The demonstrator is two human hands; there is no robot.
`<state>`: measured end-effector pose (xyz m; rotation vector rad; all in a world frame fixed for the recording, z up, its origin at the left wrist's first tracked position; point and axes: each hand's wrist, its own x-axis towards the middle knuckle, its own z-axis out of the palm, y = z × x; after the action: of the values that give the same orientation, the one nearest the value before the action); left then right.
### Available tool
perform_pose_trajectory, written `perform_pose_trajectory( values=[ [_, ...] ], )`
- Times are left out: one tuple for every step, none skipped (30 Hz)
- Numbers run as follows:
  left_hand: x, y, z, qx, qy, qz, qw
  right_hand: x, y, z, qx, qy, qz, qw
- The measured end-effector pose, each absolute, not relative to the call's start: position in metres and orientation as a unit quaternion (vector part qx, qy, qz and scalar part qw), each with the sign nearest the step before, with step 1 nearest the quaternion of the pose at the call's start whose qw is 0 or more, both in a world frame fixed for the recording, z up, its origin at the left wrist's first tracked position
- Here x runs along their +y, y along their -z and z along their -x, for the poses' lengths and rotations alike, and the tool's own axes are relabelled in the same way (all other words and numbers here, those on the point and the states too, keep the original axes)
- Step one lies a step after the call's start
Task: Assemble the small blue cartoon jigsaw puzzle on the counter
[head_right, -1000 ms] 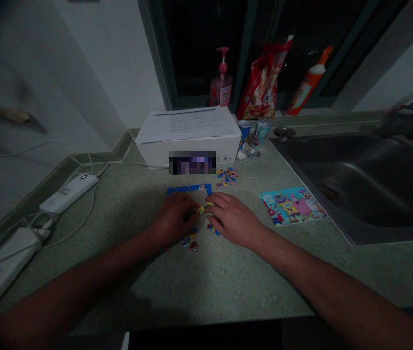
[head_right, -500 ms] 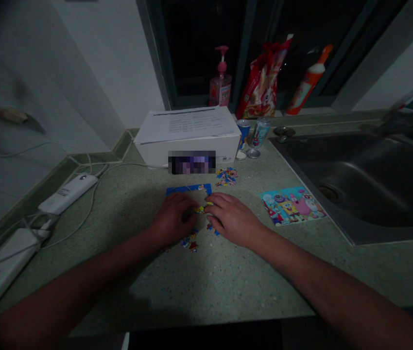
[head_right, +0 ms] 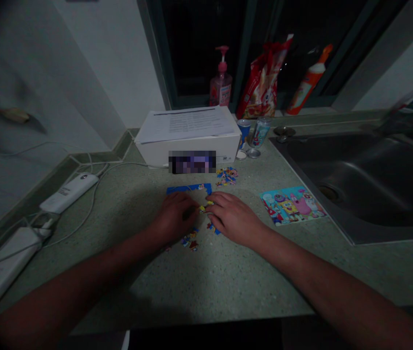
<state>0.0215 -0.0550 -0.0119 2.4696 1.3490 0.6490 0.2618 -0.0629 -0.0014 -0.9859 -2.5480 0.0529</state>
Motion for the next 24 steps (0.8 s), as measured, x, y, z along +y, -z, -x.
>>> perform_pose_trajectory(
  values=[
    [-0.055,0.012,-0.021,0.462,-0.225,-0.849,0.124,-0.063,0.002,-0.262,-0.913,-0.02,0.353,0.203],
    [-0.055,0.011,-0.021,0.461,-0.225,-0.85,0.121,-0.063,0.002,-0.262,-0.913,-0.022,0.354,0.203],
    [-0.055,0.011,-0.021,0.46,-0.224,-0.851,0.118,-0.063,0.002,-0.262,-0.913,-0.023,0.354,0.201],
    [-0.054,0.01,-0.021,0.459,-0.221,-0.852,0.115,-0.063,0.002,-0.262,-0.913,-0.025,0.355,0.199],
    [-0.054,0.01,-0.021,0.459,-0.217,-0.854,0.111,-0.063,0.002,-0.262,-0.913,-0.027,0.356,0.198],
    [-0.053,0.009,-0.02,0.458,-0.213,-0.857,0.106,-0.063,0.002,-0.262,-0.913,-0.028,0.357,0.197],
    [-0.052,0.009,-0.02,0.456,-0.209,-0.859,0.101,-0.063,0.002,-0.262,-0.913,-0.03,0.357,0.196],
    [-0.052,0.009,-0.02,0.455,-0.208,-0.86,0.096,-0.063,0.002,-0.262,-0.913,-0.031,0.356,0.196],
    [-0.051,0.008,-0.019,0.454,-0.21,-0.861,0.094,-0.063,0.001,-0.262,-0.913,-0.033,0.355,0.197],
    [-0.05,0.008,-0.019,0.454,-0.214,-0.86,0.095,-0.063,0.001,-0.262,-0.913,-0.034,0.355,0.198],
    [-0.05,0.007,-0.018,0.455,-0.219,-0.857,0.1,-0.063,0.001,-0.262,-0.913,-0.036,0.354,0.2],
    [-0.049,0.006,-0.017,0.455,-0.226,-0.855,0.107,-0.063,0.0,-0.262,-0.912,-0.038,0.354,0.203],
    [-0.05,0.004,-0.016,0.453,-0.233,-0.853,0.114,-0.063,0.0,-0.262,-0.912,-0.04,0.353,0.206],
    [-0.051,0.002,-0.015,0.448,-0.237,-0.853,0.123,-0.063,0.0,-0.262,-0.912,-0.04,0.351,0.209],
    [-0.054,-0.002,-0.014,0.439,-0.241,-0.856,0.129,-0.062,-0.001,-0.262,-0.912,-0.04,0.35,0.211],
    [-0.058,-0.006,-0.013,0.428,-0.24,-0.86,0.136,-0.062,-0.001,-0.262,-0.912,-0.038,0.35,0.211],
    [-0.064,-0.011,-0.012,0.414,-0.233,-0.868,0.142,-0.062,-0.001,-0.262,-0.912,-0.035,0.351,0.21],
    [-0.072,-0.016,-0.011,0.399,-0.227,-0.878,0.138,-0.062,-0.001,-0.263,-0.912,-0.032,0.352,0.208],
    [-0.081,-0.02,-0.01,0.38,-0.22,-0.89,0.125,-0.062,-0.001,-0.263,-0.912,-0.03,0.354,0.206],
    [-0.091,-0.024,-0.01,0.355,-0.206,-0.905,0.11,-0.062,-0.001,-0.264,-0.912,-0.029,0.355,0.204],
    [-0.102,-0.027,-0.009,0.325,-0.192,-0.922,0.091,-0.062,0.0,-0.264,-0.912,-0.029,0.356,0.203],
    [-0.113,-0.029,-0.009,0.292,-0.17,-0.938,0.072,-0.062,0.0,-0.264,-0.911,-0.029,0.356,0.204],
    [-0.123,-0.03,-0.008,0.26,-0.158,-0.951,0.05,-0.062,0.0,-0.265,-0.911,-0.03,0.357,0.204],
    [-0.133,-0.029,-0.008,0.231,-0.147,-0.961,0.033,-0.062,0.001,-0.265,-0.911,-0.03,0.357,0.206]
  ],
)
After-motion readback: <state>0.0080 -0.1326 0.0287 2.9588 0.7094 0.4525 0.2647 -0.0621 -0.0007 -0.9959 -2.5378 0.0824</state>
